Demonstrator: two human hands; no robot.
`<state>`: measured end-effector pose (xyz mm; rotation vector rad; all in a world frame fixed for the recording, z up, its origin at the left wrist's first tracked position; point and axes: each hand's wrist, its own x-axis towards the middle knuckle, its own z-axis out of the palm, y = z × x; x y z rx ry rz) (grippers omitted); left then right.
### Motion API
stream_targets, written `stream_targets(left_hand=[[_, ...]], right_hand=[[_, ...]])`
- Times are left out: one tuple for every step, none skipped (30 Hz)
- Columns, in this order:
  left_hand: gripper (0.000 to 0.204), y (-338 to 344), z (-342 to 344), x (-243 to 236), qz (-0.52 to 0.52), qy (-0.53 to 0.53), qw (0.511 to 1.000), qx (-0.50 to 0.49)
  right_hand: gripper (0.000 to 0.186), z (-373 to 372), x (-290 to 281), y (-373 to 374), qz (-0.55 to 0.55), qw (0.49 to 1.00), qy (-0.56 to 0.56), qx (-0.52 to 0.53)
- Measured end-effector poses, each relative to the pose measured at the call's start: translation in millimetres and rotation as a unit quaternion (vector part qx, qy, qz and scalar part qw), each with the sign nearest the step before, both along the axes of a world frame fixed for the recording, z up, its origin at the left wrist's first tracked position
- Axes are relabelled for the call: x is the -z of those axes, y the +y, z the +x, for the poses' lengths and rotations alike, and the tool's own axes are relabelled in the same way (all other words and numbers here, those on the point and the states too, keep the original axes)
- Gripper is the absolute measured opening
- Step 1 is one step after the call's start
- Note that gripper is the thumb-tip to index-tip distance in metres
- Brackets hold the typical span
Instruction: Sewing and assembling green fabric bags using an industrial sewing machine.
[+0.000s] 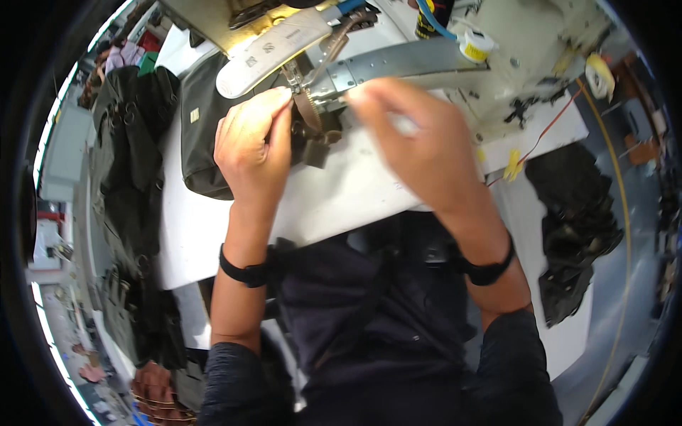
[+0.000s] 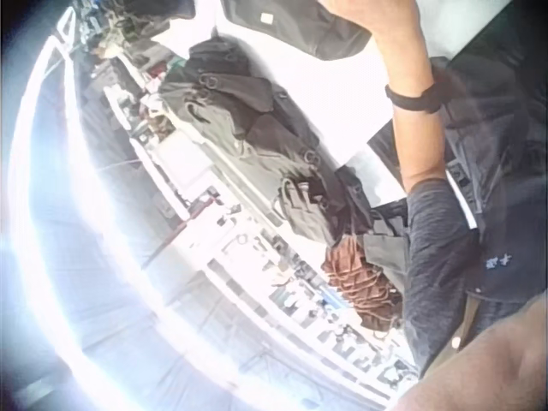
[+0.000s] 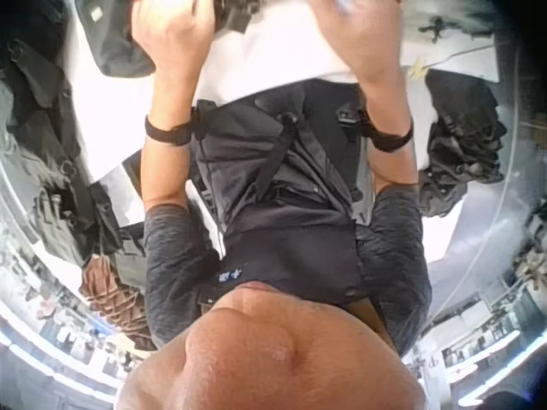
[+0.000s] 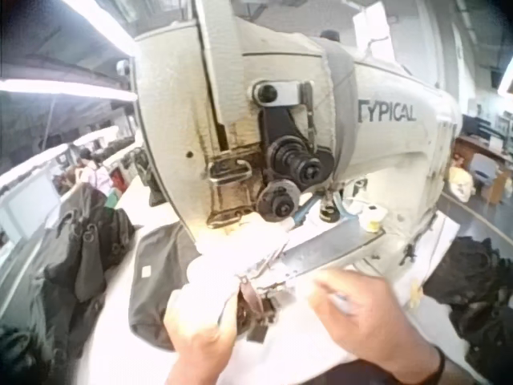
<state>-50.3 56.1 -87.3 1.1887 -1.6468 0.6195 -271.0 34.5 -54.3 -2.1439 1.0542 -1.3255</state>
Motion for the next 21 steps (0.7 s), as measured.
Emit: stream_targets(left_hand=[[0.018, 0.2, 0.6, 0.7, 0.003, -0.006, 1.000, -0.006], [0.018, 1.1, 1.4, 1.8, -0.005, 0.017, 1.000, -0.024], [0.018, 1.4, 2.2, 2.8, 0.001, 0.006, 1.000, -0.015], [0.018, 2.1, 2.9, 4.1, 0.007, -0.006, 1.000, -0.008], [0.020, 2.2, 2.7, 5.4, 0.006, 0.010, 1.000, -0.005], [0.020, 2.1, 2.6, 6.1, -0.006, 0.018, 1.000, -0.020], [0.020, 1.9, 2.2, 6.5, -0.009, 0.014, 1.000, -0.014], [0.020, 1.7, 1.6, 6.6, -0.005, 0.012, 1.000, -0.006], [0.020, 1.4, 0.5, 6.6, -0.011, 0.015, 1.000, -0.008], [0.020, 1.1, -0.6, 6.5, -0.016, 0.011, 1.000, -0.008], [0.020, 0.9, -1.4, 6.3, -0.016, 0.010, 1.000, -0.014], [0.019, 0.2, -2.1, 6.1, -0.017, 0.010, 1.000, -0.020], [0.019, 0.7, -2.7, 6.3, -0.008, 0.011, 1.000, -0.027], [0.019, 0.3, -3.0, 6.2, -0.011, 0.011, 0.999, -0.028], [0.018, 0.7, -3.3, 6.4, -0.012, 0.017, 0.999, -0.025], [0.018, 1.1, -3.5, 6.3, -0.008, 0.023, 0.999, -0.023], [0.018, 2.0, -3.7, 6.2, -0.014, 0.023, 0.999, -0.029], [0.018, 2.6, -3.8, 5.8, -0.010, 0.021, 0.999, -0.027], [0.017, 3.3, -4.3, 5.2, -0.004, 0.019, 1.000, -0.022], [0.017, 3.8, -4.6, 5.0, 0.001, 0.019, 1.000, -0.017], [0.017, 3.0, -4.9, 4.4, -0.004, 0.019, 1.000, -0.022]], right_hand=[[0.021, -25.2, -11.9, -6.1, -0.053, 0.998, -0.043, -0.005], [0.024, -54.1, -28.6, -14.3, -0.093, 0.993, -0.073, -0.011], [0.026, -84.4, -46.3, -20.5, -0.184, 0.976, -0.045, 0.107], [0.028, -115.6, -71.6, -37.6, -0.291, 0.943, -0.021, 0.161], [0.035, -147.1, -97.4, -53.8, -0.273, 0.935, -0.050, 0.219], [0.037, -176.0, -129.1, -81.4, -0.296, 0.923, -0.035, 0.242], [0.038, -204.1, -160.9, -108.6, -0.338, 0.911, 0.000, 0.235], [0.042, -228.7, -187.4, -141.8, -0.314, 0.905, 0.088, 0.273], [0.045, -253.1, -213.8, -175.1, -0.293, 0.889, 0.178, 0.303], [0.047, -270.1, -235.0, -218.4, -0.254, 0.891, 0.247, 0.285], [0.050, -287.2, -252.8, -256.6, -0.196, 0.892, 0.287, 0.289], [0.052, -307.4, -259.6, -288.0, -0.053, 0.913, 0.320, 0.248], [0.054, -324.3, -265.1, -317.1, 0.090, 0.894, 0.329, 0.290], [0.054, -341.4, -266.3, -339.2, 0.102, 0.906, 0.328, 0.249], [0.056, -354.2, -266.6, -357.0, 0.192, 0.907, 0.304, 0.218], [0.057, -365.2, -265.7, -366.7, 0.235, 0.913, 0.273, 0.194], [0.058, -371.0, -264.9, -370.3, 0.244, 0.917, 0.228, 0.220], [0.059, -372.9, -258.6, -366.0, 0.209, 0.928, 0.200, 0.234], [0.059, -370.3, -251.8, -356.3, 0.203, 0.934, 0.155, 0.251], [0.057, -365.2, -237.0, -338.9, 0.181, 0.943, 0.114, 0.253], [0.055, -357.1, -220.0, -318.1, 0.145, 0.959, 0.042, 0.240]])
